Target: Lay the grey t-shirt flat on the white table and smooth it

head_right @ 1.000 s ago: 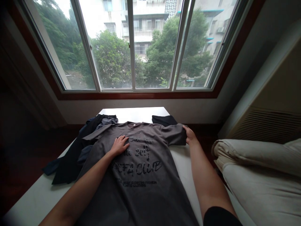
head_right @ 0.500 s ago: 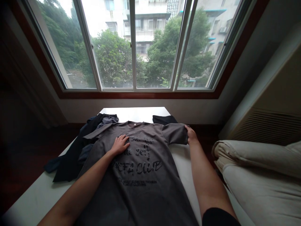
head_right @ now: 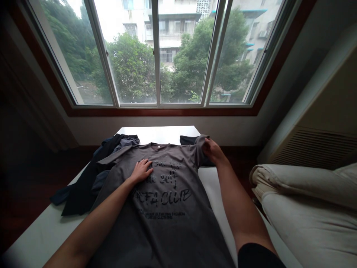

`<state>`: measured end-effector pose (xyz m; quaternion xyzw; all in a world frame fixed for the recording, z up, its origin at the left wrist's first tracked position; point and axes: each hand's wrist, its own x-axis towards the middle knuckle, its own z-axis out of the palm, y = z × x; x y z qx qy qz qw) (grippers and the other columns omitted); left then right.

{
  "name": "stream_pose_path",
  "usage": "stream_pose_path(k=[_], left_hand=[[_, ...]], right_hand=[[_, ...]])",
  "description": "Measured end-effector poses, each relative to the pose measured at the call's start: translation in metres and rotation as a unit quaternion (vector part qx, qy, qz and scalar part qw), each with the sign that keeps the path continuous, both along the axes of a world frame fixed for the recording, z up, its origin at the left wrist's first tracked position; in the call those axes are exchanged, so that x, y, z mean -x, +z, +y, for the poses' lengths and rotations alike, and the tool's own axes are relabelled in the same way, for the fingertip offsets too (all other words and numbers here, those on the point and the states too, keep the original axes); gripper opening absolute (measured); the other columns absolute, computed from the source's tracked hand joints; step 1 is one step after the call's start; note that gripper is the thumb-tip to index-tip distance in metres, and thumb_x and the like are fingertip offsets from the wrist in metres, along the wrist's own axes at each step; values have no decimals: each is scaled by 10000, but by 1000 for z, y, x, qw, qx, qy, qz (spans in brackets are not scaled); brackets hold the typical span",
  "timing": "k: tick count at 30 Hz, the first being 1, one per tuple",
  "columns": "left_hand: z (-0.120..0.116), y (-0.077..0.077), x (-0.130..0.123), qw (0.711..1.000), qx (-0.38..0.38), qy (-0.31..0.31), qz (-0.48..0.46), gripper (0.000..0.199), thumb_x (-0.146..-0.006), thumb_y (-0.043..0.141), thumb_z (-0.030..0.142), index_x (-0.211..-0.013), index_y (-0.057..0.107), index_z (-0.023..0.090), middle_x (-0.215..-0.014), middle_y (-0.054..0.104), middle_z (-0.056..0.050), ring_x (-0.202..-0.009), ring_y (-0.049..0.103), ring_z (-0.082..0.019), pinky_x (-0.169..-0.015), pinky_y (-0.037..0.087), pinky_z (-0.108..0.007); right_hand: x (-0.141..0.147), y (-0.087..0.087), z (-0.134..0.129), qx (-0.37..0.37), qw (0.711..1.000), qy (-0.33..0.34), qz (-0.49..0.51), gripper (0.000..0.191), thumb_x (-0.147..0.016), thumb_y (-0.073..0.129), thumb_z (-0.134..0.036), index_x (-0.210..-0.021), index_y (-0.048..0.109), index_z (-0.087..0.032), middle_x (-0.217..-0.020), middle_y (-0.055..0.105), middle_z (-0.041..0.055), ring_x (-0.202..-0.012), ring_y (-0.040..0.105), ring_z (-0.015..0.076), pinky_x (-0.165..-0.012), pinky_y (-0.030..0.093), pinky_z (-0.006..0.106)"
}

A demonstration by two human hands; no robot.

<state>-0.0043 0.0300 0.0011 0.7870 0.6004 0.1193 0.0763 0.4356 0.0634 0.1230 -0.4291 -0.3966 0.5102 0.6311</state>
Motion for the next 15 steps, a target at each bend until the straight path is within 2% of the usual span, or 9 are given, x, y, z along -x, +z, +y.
stream_pose_path(k=[3, 7, 9, 11, 13, 15], left_hand=[[0, 0, 0, 1000, -2, -2, 2, 582, -1004, 486, 531, -1534, 466, 294, -1673, 347, -98, -1565, 236, -318, -1267, 157, -561], [-1, 1, 0, 1000, -1, 0, 0, 579, -1003, 485, 535, -1531, 467, 298, -1672, 352, -91, -1565, 243, -311, -1268, 164, -552], [-1, 1, 0, 1000, 1, 1, -3, 580, -1002, 488, 537, -1531, 466, 300, -1672, 351, -91, -1566, 239, -313, -1269, 162, -554], [-1, 1, 0, 1000, 3, 1, -5, 581, -1001, 488, 539, -1531, 468, 301, -1673, 350, -91, -1567, 236, -316, -1269, 160, -556], [-1, 1, 0, 1000, 2, 0, -6, 581, -1002, 487, 538, -1531, 470, 300, -1674, 348, -92, -1565, 238, -318, -1269, 159, -558], [-1, 1, 1, 1000, 0, -2, -6, 582, -1003, 487, 535, -1532, 470, 294, -1676, 344, -94, -1564, 242, -322, -1269, 158, -561]], right_hand=[[28, -1, -4, 19, 992, 125, -26, 269, -955, 650, -352, -1183, 657, -210, -1069, 752, 98, -952, 742, 242, -702, 645, 322], [45, -25, 3, 52, 986, 132, -87, 217, -941, 678, -344, -1109, 679, -206, -1055, 759, 106, -934, 744, 235, -716, 647, 326], [46, -41, 11, 65, 982, 99, -149, 176, -921, 691, -342, -1030, 700, -204, -994, 760, 86, -901, 732, 213, -705, 631, 295], [46, -58, 18, 55, 965, 30, -256, 123, -880, 713, -317, -936, 717, -208, -932, 752, 56, -899, 710, 198, -750, 611, 280], [47, -74, 22, 12, 927, -39, -373, 83, -836, 725, -282, -889, 731, -218, -942, 744, 44, -960, 686, 208, -888, 582, 315], [51, -89, 23, -44, 879, -63, -470, 111, -814, 716, -261, -913, 748, -224, -1047, 738, 56, -1072, 657, 234, -1053, 504, 369]])
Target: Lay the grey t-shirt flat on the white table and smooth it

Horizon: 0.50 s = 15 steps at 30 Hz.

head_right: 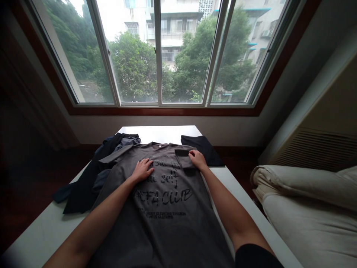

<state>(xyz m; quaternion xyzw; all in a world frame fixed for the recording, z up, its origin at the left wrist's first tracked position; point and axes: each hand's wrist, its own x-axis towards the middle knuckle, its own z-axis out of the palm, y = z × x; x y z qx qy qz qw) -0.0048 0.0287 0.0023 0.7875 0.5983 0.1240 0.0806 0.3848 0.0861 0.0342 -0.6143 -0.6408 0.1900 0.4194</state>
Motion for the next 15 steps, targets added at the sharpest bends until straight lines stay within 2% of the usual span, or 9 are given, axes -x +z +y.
stream_pose_path(k=[3, 5, 8, 11, 15], left_hand=[[-1, 1, 0, 1000, 1, -1, 1, 584, -1005, 485, 529, -1536, 466, 288, -1677, 340, -99, -1563, 243, -323, -1269, 154, -562], [-1, 1, 0, 1000, 2, 0, 1, 583, -1006, 482, 532, -1536, 466, 288, -1679, 336, -99, -1564, 240, -323, -1269, 152, -561], [-1, 1, 0, 1000, 3, 2, 1, 579, -1005, 485, 535, -1532, 468, 296, -1679, 336, -91, -1566, 233, -320, -1269, 153, -558], [0, 1, 0, 1000, 1, 1, 1, 579, -1006, 483, 534, -1532, 467, 294, -1676, 342, -95, -1565, 235, -321, -1269, 157, -557], [0, 0, 0, 1000, -1, 0, 3, 582, -1007, 482, 534, -1534, 467, 288, -1675, 341, -97, -1563, 238, -324, -1268, 159, -561]], right_hand=[[7, -16, -1, -48, 993, 30, -106, 192, -823, 679, -261, -993, 757, -219, -1275, 676, 87, -1268, 568, 275, -1188, 379, 417], [9, -20, -1, -83, 987, 33, -133, 235, -853, 644, -279, -1055, 748, -218, -1381, 614, 93, -1348, 504, 288, -1221, 337, 430], [5, -24, 2, -126, 983, -29, -129, 308, -912, 570, -315, -1163, 715, -209, -1414, 573, 112, -1368, 468, 298, -1224, 328, 432], [-4, -29, 4, -89, 981, -93, -143, 408, -921, 589, -362, -1284, 670, -196, -1423, 562, 142, -1354, 473, 326, -1201, 346, 440], [-7, -37, 4, -11, 972, -61, -226, 537, -912, 654, -432, -1399, 622, -206, -1508, 519, 151, -1401, 454, 347, -1209, 317, 482]])
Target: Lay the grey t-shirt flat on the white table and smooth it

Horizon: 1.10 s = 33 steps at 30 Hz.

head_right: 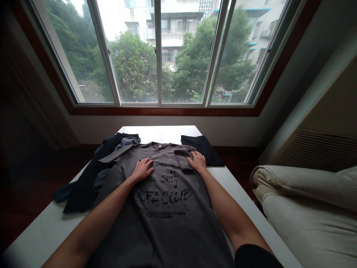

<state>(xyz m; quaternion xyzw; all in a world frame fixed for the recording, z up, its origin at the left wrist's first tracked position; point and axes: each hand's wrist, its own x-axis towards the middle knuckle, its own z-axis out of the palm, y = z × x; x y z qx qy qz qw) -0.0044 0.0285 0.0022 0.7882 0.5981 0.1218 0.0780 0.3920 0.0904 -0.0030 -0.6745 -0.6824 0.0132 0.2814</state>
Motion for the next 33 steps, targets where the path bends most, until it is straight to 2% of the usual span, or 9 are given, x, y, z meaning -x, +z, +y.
stream_pose_path(k=[6, 9, 13, 17, 20, 23, 27, 30, 33], left_hand=[[0, 0, 0, 1000, -5, -3, 5, 580, -1009, 480, 531, -1532, 471, 279, -1669, 351, -104, -1558, 248, -331, -1263, 172, -572], [0, -1, 0, 1000, -7, -2, 4, 580, -1010, 479, 534, -1532, 471, 283, -1671, 348, -103, -1558, 250, -331, -1261, 174, -576], [1, -2, 0, 1000, -3, -1, 3, 581, -1011, 476, 536, -1536, 462, 289, -1675, 344, -98, -1566, 234, -324, -1264, 169, -566], [2, -3, 1, 1000, 0, -2, 4, 582, -1013, 473, 531, -1541, 458, 286, -1678, 339, -97, -1565, 236, -323, -1269, 157, -566], [2, -4, 1, 1000, -3, -2, 3, 581, -1011, 478, 532, -1539, 464, 287, -1677, 343, -98, -1560, 248, -320, -1269, 158, -560], [3, -4, 1, 1000, -4, 1, 3, 581, -1010, 481, 534, -1537, 468, 289, -1676, 345, -97, -1559, 251, -318, -1268, 159, -557], [2, -3, 0, 1000, -2, 0, 2, 588, -1010, 478, 534, -1541, 463, 284, -1674, 347, -101, -1560, 251, -321, -1267, 158, -563], [1, -2, 0, 1000, -3, -2, 1, 590, -1008, 475, 535, -1541, 466, 283, -1672, 348, -103, -1558, 255, -324, -1266, 158, -571], [1, -2, 0, 1000, -3, -2, 1, 588, -1005, 476, 536, -1538, 470, 287, -1671, 351, -100, -1559, 254, -326, -1265, 160, -576]], right_hand=[[14, -1, 0, 39, 991, 90, -92, 452, -993, 566, -413, -1412, 643, -264, -1580, 472, 80, -1484, 384, 310, -1221, 317, 487], [18, 1, -2, 48, 986, 111, -113, 432, -1005, 555, -391, -1402, 658, -254, -1572, 484, 91, -1499, 364, 330, -1220, 312, 520], [21, 2, -6, 24, 981, 166, -94, 411, -976, 587, -321, -1374, 672, -271, -1530, 535, 76, -1490, 390, 307, -1230, 285, 547], [26, 3, -6, 4, 974, 224, -25, 306, -939, 620, -325, -1213, 750, -284, -1434, 620, 48, -1430, 468, 283, -1231, 303, 515], [23, 6, -3, -62, 984, 163, 46, 303, -938, 584, -325, -1170, 751, -223, -1399, 629, 90, -1350, 531, 265, -1187, 381, 425], [12, 10, -1, -100, 991, 30, 85, 348, -969, 493, -311, -1207, 715, -187, -1293, 656, 121, -1222, 585, 258, -1109, 438, 388], [-1, 15, -5, -48, 991, -113, 51, 348, -991, 457, -292, -1197, 716, -188, -1201, 649, 140, -1139, 578, 278, -1016, 458, 385], [-2, 16, -9, 13, 990, -143, 2, 324, -992, 463, -256, -1147, 744, -210, -1218, 633, 145, -1150, 550, 296, -991, 444, 407], [4, 17, -11, 39, 988, -148, -31, 322, -989, 510, -299, -1210, 730, -221, -1262, 612, 154, -1197, 515, 318, -996, 431, 427]])
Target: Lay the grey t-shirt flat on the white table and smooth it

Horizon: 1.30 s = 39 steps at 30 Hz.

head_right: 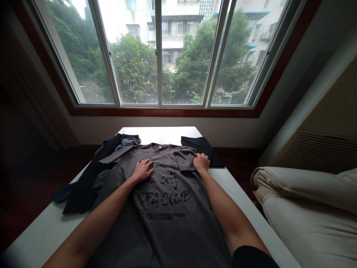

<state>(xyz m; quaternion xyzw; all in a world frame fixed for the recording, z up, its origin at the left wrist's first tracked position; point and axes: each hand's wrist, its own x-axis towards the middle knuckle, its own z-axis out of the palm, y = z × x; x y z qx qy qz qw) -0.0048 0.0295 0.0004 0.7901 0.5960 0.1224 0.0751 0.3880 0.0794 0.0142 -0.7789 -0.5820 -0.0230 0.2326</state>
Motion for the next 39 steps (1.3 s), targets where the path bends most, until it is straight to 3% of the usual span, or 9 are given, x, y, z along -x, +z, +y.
stream_pose_path(k=[6, 16, 22, 27, 30, 34, 39], left_hand=[[0, 0, 0, 1000, 3, 2, 2, 594, -1004, 472, 542, -1540, 464, 287, -1677, 340, -97, -1564, 242, -327, -1269, 161, -577], [-1, 2, -1, 1000, 2, 4, 5, 592, -1004, 470, 541, -1540, 465, 290, -1679, 341, -93, -1563, 245, -318, -1269, 170, -568], [-1, 3, -1, 1000, 6, 6, 0, 583, -1005, 475, 535, -1534, 470, 291, -1678, 343, -93, -1564, 245, -317, -1269, 161, -566], [-2, 3, -1, 1000, 7, 7, -2, 581, -1004, 483, 528, -1537, 464, 297, -1677, 345, -89, -1564, 240, -317, -1270, 154, -564], [-2, 3, -1, 1000, 4, 5, -1, 581, -1005, 481, 528, -1537, 464, 296, -1673, 349, -92, -1561, 247, -319, -1269, 159, -567], [-1, 2, -1, 1000, 5, 3, -1, 583, -1007, 477, 532, -1539, 458, 294, -1673, 347, -93, -1562, 244, -320, -1271, 154, -568], [-1, 1, 0, 1000, 5, 4, 0, 578, -1008, 476, 535, -1537, 458, 303, -1676, 345, -86, -1563, 246, -313, -1273, 151, -560]], right_hand=[[4, -4, 4, 18, 1000, 1, -23, 514, -976, 568, -528, -1379, 650, -219, -1328, 589, 170, -1258, 496, 352, -1048, 400, 466], [11, -12, 9, -3, 992, 123, -25, 559, -1008, 543, -559, -1488, 558, -274, -1440, 577, 134, -1343, 498, 314, -1188, 267, 528], [14, -9, 11, -26, 981, 192, 19, 540, -978, 609, -448, -1480, 585, -252, -1364, 621, 135, -1236, 594, 284, -1087, 435, 377], [6, 0, 17, -1, 986, 94, 137, 504, -1005, 532, -491, -1407, 624, -203, -1120, 722, 126, -1043, 690, 281, -947, 519, 367], [-2, 2, 21, 29, 982, 63, 177, 536, -983, 567, -504, -1410, 602, -183, -1097, 738, 130, -1031, 700, 298, -931, 528, 381], [-7, -1, 23, 47, 979, 104, 168, 616, -894, 696, -465, -1429, 579, -182, -1081, 743, 112, -1005, 707, 281, -926, 533, 367], [-5, -3, 21, 30, 973, 167, 157, 580, -863, 699, -337, -1423, 600, -218, -1165, 734, 96, -1047, 699, 263, -958, 531, 364]])
